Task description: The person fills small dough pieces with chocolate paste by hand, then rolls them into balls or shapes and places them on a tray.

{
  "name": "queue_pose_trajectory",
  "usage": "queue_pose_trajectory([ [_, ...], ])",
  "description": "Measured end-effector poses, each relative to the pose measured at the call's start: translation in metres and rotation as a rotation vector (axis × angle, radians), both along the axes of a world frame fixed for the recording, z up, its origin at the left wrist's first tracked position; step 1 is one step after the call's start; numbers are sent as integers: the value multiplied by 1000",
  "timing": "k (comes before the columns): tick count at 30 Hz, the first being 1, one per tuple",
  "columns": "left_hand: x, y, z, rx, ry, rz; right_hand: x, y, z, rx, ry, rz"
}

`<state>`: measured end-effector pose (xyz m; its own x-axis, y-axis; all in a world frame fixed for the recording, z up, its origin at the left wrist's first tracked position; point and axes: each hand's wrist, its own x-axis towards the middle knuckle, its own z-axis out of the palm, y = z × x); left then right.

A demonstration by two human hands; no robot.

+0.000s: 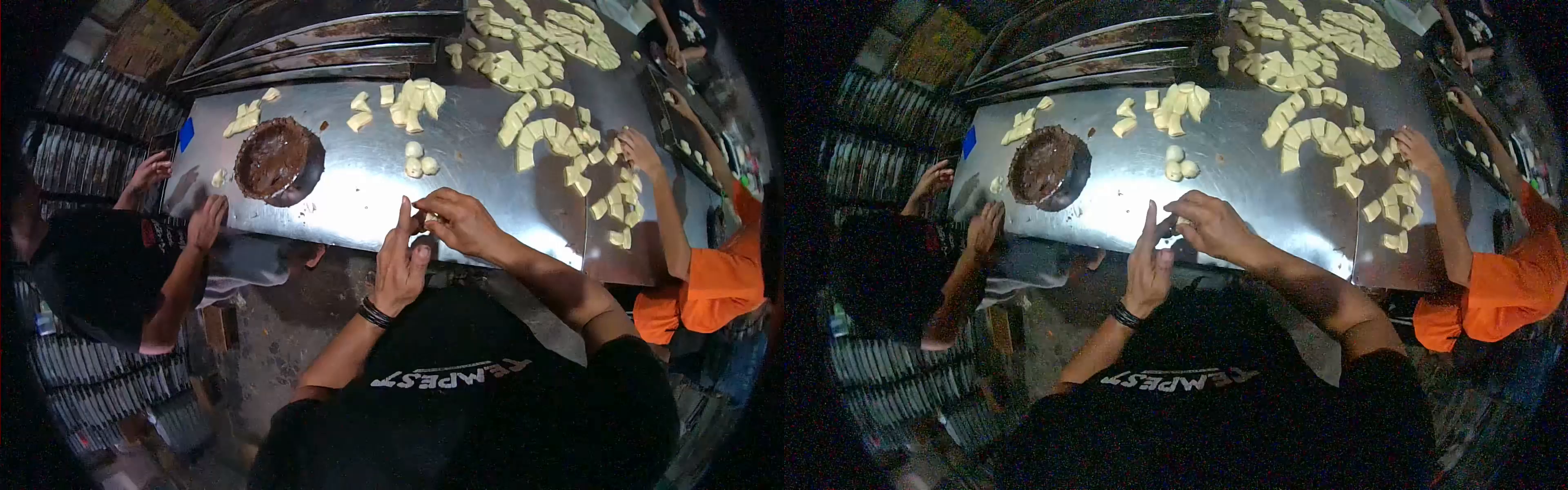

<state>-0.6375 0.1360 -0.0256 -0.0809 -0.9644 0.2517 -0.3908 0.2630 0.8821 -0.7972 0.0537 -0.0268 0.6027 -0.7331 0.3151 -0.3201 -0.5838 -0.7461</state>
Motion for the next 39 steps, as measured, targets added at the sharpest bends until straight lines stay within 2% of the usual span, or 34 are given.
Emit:
queue_pose_trajectory([
  [4, -10, 7, 0, 65, 45, -8, -11, 1, -7, 38, 40, -19],
  [7, -17, 8, 4, 358, 520, 118, -6, 2, -11, 139, -37, -98],
  [11, -9, 9, 10, 458, 870, 150, 7, 7, -16, 295, -245, -187],
  [13, -8, 8, 21, 439, 857, 172, 13, 10, -18, 289, -359, -153],
  [14, -8, 9, 23, 424, 853, 167, 14, 11, -16, 170, -324, -160],
  [21, 0, 6, 12, 425, 739, 106, 13, 3, -20, 253, -219, -173],
  [24, -1, 2, 11, 489, 762, 114, 12, -1, -26, 304, -207, -203],
  [26, -3, 0, 11, 543, 852, 141, 15, -4, -37, 419, -228, -261],
  [29, -7, -3, 15, 550, 1005, 161, 17, -2, -34, 427, -316, -299],
  [32, -11, -6, 25, 525, 1074, 158, 15, 5, -17, 237, -370, -216],
  [36, -17, -6, 27, 506, 1079, 103, 9, 2, -17, 25, -252, -196],
  [39, -11, -6, 25, 590, 1062, 81, 4, -3, -24, -18, -222, -190],
])
